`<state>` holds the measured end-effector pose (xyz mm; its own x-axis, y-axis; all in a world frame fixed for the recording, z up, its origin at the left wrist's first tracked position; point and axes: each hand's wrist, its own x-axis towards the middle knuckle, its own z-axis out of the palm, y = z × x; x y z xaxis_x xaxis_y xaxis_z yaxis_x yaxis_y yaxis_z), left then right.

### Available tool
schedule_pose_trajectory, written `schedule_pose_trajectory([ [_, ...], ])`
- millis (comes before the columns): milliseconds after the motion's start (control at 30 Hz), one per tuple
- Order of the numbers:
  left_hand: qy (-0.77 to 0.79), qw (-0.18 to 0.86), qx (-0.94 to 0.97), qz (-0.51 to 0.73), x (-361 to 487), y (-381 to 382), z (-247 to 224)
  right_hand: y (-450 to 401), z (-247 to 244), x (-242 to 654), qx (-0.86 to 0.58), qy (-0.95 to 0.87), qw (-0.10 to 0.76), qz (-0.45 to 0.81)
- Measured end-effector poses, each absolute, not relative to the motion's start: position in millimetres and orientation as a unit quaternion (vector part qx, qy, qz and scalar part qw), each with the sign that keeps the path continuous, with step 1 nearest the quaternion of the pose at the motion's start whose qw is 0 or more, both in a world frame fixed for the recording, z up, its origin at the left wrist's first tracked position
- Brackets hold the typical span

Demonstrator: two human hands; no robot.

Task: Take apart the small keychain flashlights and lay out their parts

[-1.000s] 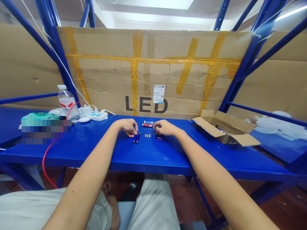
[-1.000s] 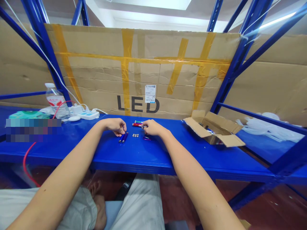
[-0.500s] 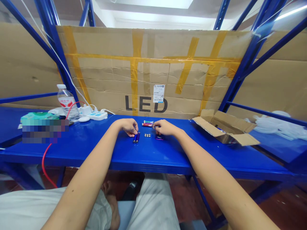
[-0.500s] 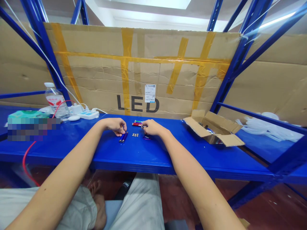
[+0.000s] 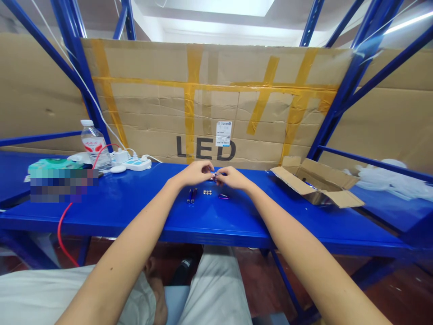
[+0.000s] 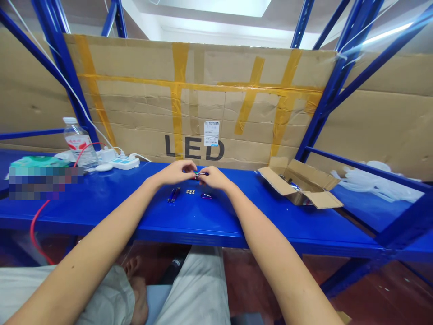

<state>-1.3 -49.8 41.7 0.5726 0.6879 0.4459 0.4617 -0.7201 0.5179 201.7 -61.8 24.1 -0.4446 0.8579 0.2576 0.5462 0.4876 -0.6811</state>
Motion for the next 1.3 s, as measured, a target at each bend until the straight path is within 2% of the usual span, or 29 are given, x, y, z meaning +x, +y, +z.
schedule_pose_trajectory([
  [333, 0.312, 0.172, 0.87, 0.341, 15, -53, 33, -65, 28, 203, -0.459, -0.745, 0.339, 0.345],
  [467, 0.313, 0.179, 0.866, 0.346, 16, -54, 33, -60, 25, 204, -0.457, -0.751, 0.335, 0.34],
  [767, 0.329, 0.215, 0.819, 0.418, 13, -57, 39, -64, 25, 194, -0.368, -0.746, 0.49, 0.259],
  [967, 0.32, 0.26, 0.792, 0.45, 14, -57, 43, -75, 32, 189, -0.311, -0.72, 0.513, 0.348],
  [1300, 0.324, 0.231, 0.776, 0.49, 14, -57, 45, -70, 33, 191, -0.29, -0.672, 0.551, 0.402],
])
